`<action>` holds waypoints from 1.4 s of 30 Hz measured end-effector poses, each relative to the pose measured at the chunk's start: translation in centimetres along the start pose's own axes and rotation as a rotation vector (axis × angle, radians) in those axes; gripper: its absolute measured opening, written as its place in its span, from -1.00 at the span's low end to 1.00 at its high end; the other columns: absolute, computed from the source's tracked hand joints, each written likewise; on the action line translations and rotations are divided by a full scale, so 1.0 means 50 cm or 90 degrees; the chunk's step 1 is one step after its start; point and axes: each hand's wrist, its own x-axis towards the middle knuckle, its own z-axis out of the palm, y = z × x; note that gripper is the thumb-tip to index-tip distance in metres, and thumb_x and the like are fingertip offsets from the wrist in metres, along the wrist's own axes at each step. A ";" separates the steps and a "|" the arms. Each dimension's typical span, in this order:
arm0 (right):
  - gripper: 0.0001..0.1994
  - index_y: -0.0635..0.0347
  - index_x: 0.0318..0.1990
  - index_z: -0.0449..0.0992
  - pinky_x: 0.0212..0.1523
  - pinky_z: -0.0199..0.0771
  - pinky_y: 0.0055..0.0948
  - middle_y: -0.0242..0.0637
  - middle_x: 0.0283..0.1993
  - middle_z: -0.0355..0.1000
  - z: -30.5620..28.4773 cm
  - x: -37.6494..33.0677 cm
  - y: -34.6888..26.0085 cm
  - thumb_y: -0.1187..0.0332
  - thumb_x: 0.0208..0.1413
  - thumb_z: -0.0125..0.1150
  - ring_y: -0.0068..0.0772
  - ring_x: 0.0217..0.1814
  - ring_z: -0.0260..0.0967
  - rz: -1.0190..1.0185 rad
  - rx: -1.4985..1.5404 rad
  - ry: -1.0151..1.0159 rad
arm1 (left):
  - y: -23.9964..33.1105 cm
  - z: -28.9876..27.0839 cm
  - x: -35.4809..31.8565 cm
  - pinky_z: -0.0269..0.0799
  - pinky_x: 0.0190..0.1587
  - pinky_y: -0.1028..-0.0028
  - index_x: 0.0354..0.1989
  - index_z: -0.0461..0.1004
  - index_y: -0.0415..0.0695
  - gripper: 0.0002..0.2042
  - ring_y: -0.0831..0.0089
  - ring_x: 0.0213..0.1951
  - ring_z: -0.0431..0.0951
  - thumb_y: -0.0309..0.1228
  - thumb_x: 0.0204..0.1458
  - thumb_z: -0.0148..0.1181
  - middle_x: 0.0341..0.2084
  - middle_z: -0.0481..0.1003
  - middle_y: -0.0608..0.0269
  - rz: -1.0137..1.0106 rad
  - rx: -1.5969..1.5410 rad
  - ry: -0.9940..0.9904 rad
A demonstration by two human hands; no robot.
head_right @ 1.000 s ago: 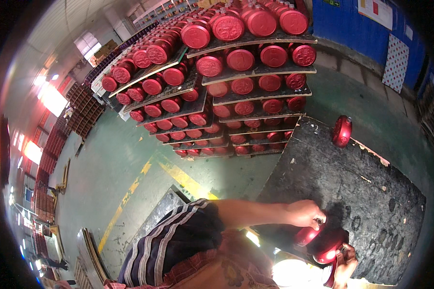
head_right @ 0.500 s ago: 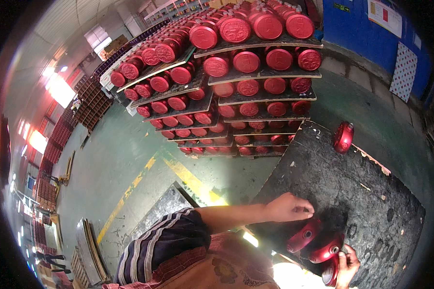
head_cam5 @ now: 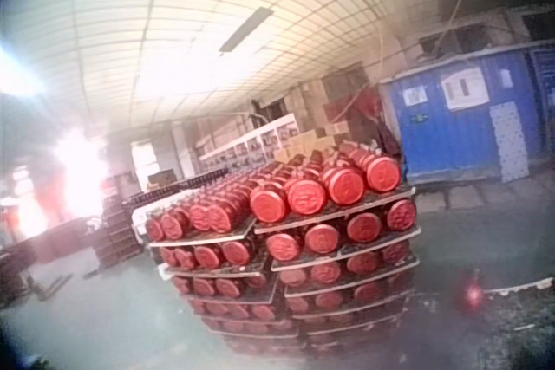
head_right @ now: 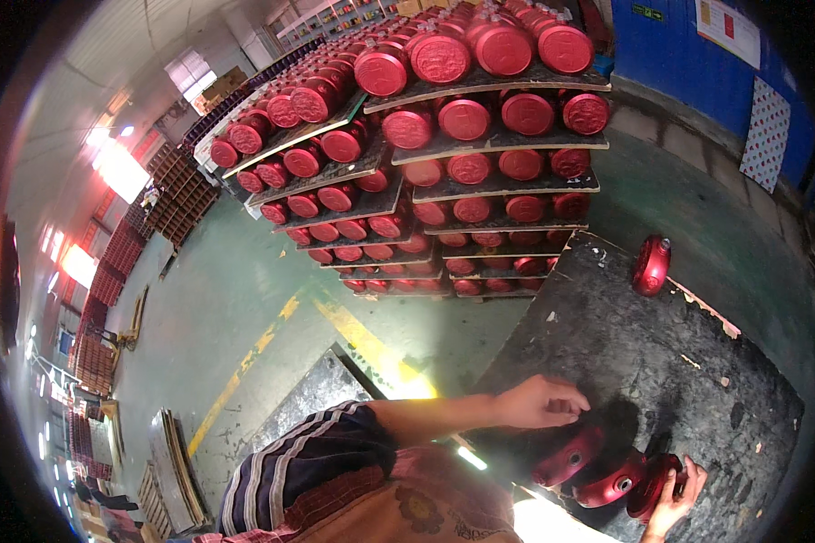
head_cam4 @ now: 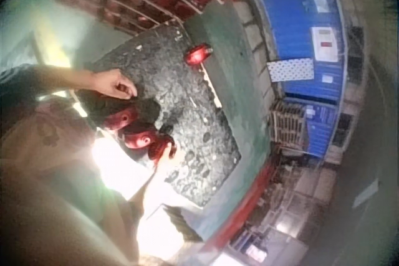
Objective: The person picks up red cylindrical containers from a wire rack and places them upright on a wooden board. They then move to a conveyor belt, pick up red spherical objects, and place them into circular indentations on the belt.
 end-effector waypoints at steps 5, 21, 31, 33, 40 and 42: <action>-0.50 0.20 0.21 0.32 0.35 0.01 -0.10 -0.08 0.26 0.21 -0.019 -0.066 0.002 0.42 0.06 0.20 -0.04 0.35 0.09 0.012 -0.124 -0.015 | -0.013 -0.085 0.084 0.49 -0.22 0.41 -0.01 0.49 -0.04 -0.65 0.34 -0.24 0.50 -0.43 -0.03 0.31 -0.18 0.49 0.19 0.176 0.204 0.170; -0.54 -0.11 0.01 0.57 0.16 0.31 -0.22 -0.02 0.25 0.22 0.006 -0.080 -0.045 0.46 -0.13 0.38 0.01 0.23 0.22 0.029 -0.213 -0.013 | -0.123 -0.162 0.535 0.13 0.27 0.14 0.25 0.32 0.18 -0.32 -0.05 0.27 0.20 -0.12 -0.13 0.40 0.26 0.21 -0.14 0.149 0.540 0.214; -0.44 -0.15 -0.03 0.59 0.13 0.33 -0.13 0.00 0.19 0.25 0.007 -0.046 -0.071 0.48 -0.34 0.48 0.08 0.20 0.23 0.020 -0.198 -0.007 | -0.196 -0.055 0.663 0.23 0.24 0.08 0.28 0.22 0.44 -0.24 -0.24 0.23 0.22 0.12 -0.19 0.34 0.33 -0.01 -0.17 -0.156 0.651 0.155; -0.38 -0.19 0.04 0.54 0.16 0.29 -0.05 0.04 0.19 0.25 0.004 -0.060 -0.067 0.40 -0.34 0.50 0.14 0.22 0.20 0.053 -0.253 -0.038 | -0.228 -0.040 0.670 0.27 0.22 0.10 0.23 0.29 0.29 -0.29 -0.15 0.21 0.27 0.00 -0.18 0.38 0.28 0.12 -0.06 -0.138 0.663 0.201; -0.43 -0.38 0.19 0.36 0.10 0.41 -0.12 -0.03 0.18 0.22 -0.051 -0.102 -0.065 0.23 -0.04 0.34 0.10 0.21 0.18 0.120 -0.128 0.041 | -0.240 -0.092 0.622 0.50 -0.10 0.20 0.18 0.34 -0.15 -0.46 0.04 -0.06 0.49 -0.53 -0.05 0.27 0.01 0.44 -0.07 0.099 0.094 0.015; -0.46 -0.37 0.18 0.36 0.09 0.35 -0.12 -0.05 0.02 0.23 -0.068 -0.127 -0.073 0.20 0.00 0.33 0.07 0.15 0.20 0.186 -0.082 0.085 | -0.191 -0.097 0.541 0.63 -0.43 0.09 0.04 0.46 -0.23 -0.56 -0.17 -0.21 0.55 -0.57 -0.11 0.27 -0.12 0.45 -0.37 0.141 -0.116 0.029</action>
